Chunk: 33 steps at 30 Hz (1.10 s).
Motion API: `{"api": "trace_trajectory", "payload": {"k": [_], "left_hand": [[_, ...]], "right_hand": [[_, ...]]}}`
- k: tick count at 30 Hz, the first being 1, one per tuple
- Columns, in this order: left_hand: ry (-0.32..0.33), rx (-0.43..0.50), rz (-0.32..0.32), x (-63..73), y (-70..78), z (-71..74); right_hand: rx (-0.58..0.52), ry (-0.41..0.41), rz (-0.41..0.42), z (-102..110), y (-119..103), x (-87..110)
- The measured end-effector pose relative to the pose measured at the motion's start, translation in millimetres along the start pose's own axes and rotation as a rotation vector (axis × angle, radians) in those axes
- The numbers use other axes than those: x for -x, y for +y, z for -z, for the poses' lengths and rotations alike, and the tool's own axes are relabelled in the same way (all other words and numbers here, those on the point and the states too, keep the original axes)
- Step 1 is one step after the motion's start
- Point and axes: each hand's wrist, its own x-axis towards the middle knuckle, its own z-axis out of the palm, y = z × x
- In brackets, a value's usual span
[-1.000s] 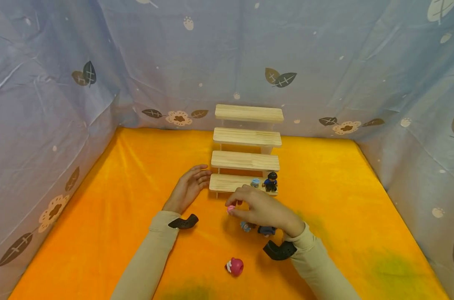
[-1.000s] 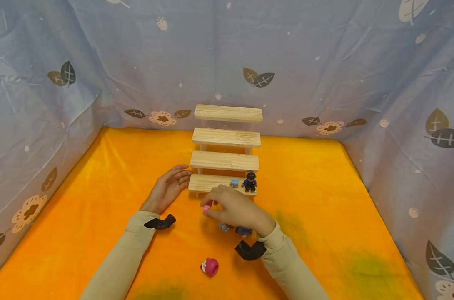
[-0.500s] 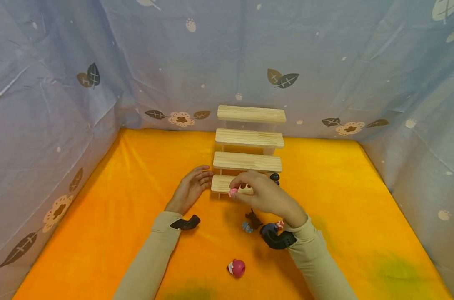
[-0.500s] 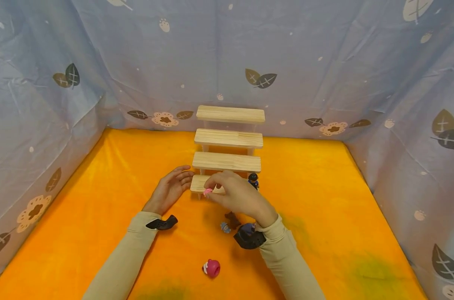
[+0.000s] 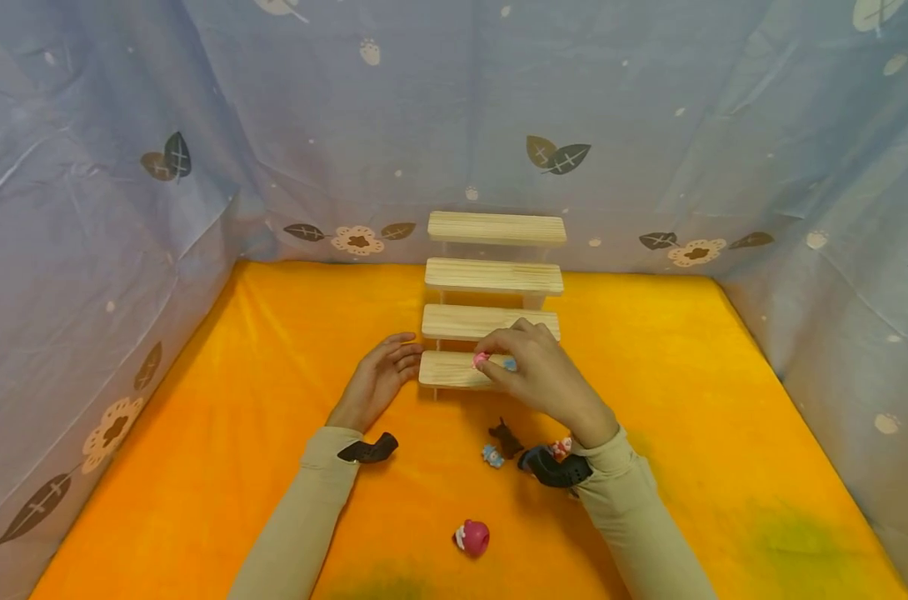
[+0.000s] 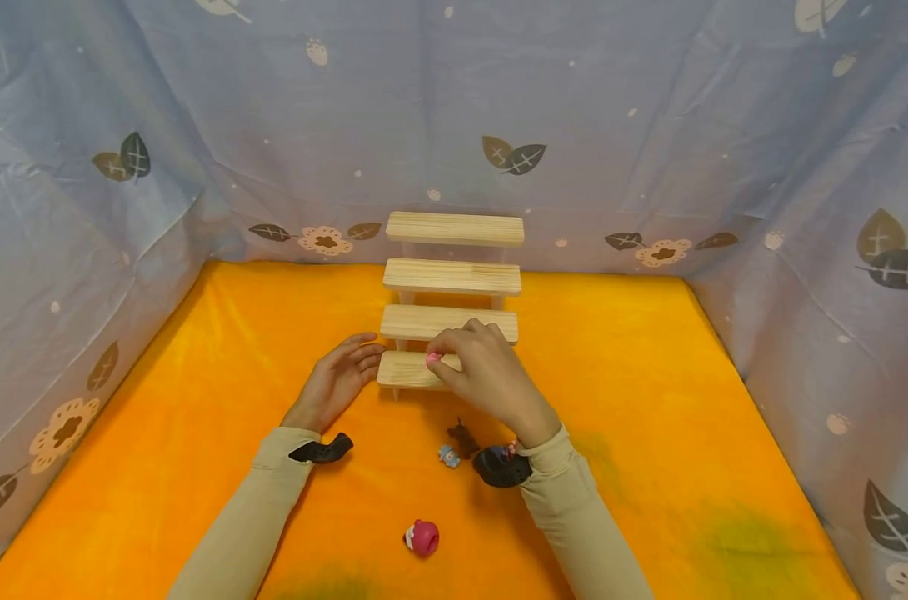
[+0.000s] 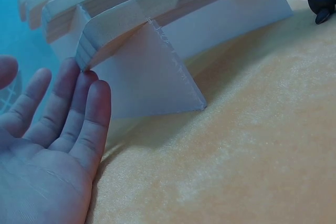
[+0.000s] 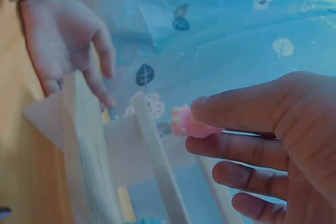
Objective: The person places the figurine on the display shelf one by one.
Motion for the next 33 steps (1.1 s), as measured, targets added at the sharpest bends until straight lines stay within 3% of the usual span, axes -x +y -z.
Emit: {"api": "trace_trajectory", "payload": {"k": [11, 33], "left_hand": [[0.013, -0.010, 0.006, 1.2, 0.6, -1.2], [-0.022, -0.002, -0.011, 1.9, 1.4, 1.0]], "right_hand": [[0.149, 0.027, -0.027, -8.3, 10.2, -4.0], [0.253, 0.034, -0.025, -27.3, 15.4, -8.2]]}}
